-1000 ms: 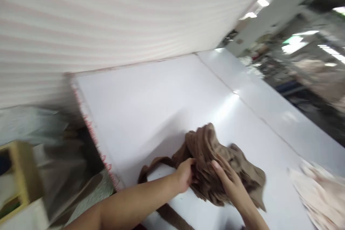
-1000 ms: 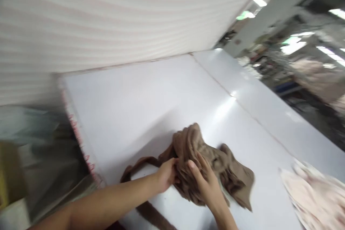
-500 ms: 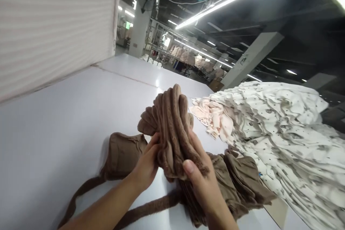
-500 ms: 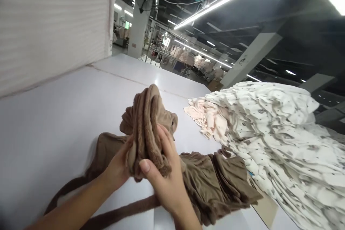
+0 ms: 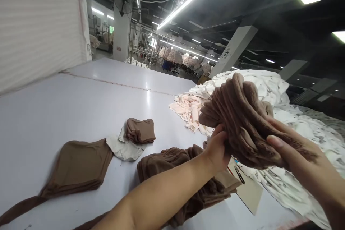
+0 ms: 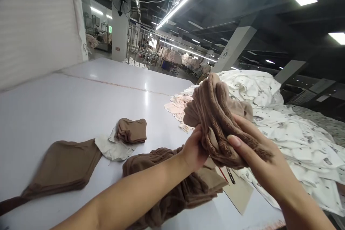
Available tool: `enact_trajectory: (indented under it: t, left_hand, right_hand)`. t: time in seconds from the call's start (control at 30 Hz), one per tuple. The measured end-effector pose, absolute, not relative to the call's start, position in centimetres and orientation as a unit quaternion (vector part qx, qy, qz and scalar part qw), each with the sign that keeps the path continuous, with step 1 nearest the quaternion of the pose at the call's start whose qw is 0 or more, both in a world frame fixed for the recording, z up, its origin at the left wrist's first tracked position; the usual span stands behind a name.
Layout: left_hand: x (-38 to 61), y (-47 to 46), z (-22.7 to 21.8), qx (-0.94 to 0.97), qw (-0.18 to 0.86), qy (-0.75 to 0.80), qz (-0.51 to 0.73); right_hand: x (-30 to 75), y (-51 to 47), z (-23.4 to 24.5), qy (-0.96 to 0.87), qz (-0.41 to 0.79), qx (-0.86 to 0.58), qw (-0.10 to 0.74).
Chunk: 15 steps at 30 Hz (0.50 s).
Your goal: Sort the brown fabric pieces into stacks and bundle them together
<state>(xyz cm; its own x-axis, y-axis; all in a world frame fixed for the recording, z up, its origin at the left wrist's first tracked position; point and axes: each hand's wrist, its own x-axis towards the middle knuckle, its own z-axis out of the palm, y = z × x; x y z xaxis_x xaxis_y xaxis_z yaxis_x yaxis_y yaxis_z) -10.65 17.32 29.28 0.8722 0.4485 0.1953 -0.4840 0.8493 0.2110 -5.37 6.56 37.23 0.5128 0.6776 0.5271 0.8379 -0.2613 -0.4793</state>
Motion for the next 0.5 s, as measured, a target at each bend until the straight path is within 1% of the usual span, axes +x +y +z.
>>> enact_trajectory:
  t: [0.07, 0.13, 0.23, 0.3, 0.37, 0.43, 0.5]
  left_hand:
    - [-7.1, 15.4, 27.2, 0.128, 0.967, -0.041, 0.217]
    - [-5.1, 13.6, 23.1, 0.137, 0.977, 0.012, 0.164]
    - [-4.2, 11.7, 16.2, 0.170, 0.972, 0.133, 0.087]
    - [-4.3, 11.0, 12.9, 0.196, 0.959, 0.196, 0.063]
    - [-4.5, 10.6, 11.4, 0.224, 0.942, 0.243, 0.062]
    - [-4.4, 10.6, 11.2, 0.259, 0.922, 0.281, 0.070]
    - [-4.4, 10.6, 11.6, 0.302, 0.898, 0.311, 0.075]
  right_hand:
    - [-1.5, 5.4, 34.9, -0.486, -0.055, -0.803, 0.342]
    - [1.3, 4.7, 30.0, -0.504, 0.002, -0.806, 0.311]
    - [3.2, 3.6, 21.2, -0.511, 0.079, -0.814, 0.265]
    - [3.7, 2.6, 17.6, -0.519, 0.118, -0.808, 0.251]
    - [4.4, 1.8, 16.9, -0.536, 0.156, -0.793, 0.244]
    - [5.7, 1.6, 18.2, -0.545, 0.182, -0.772, 0.272]
    - [7.3, 2.2, 20.1, -0.535, 0.152, -0.770, 0.312]
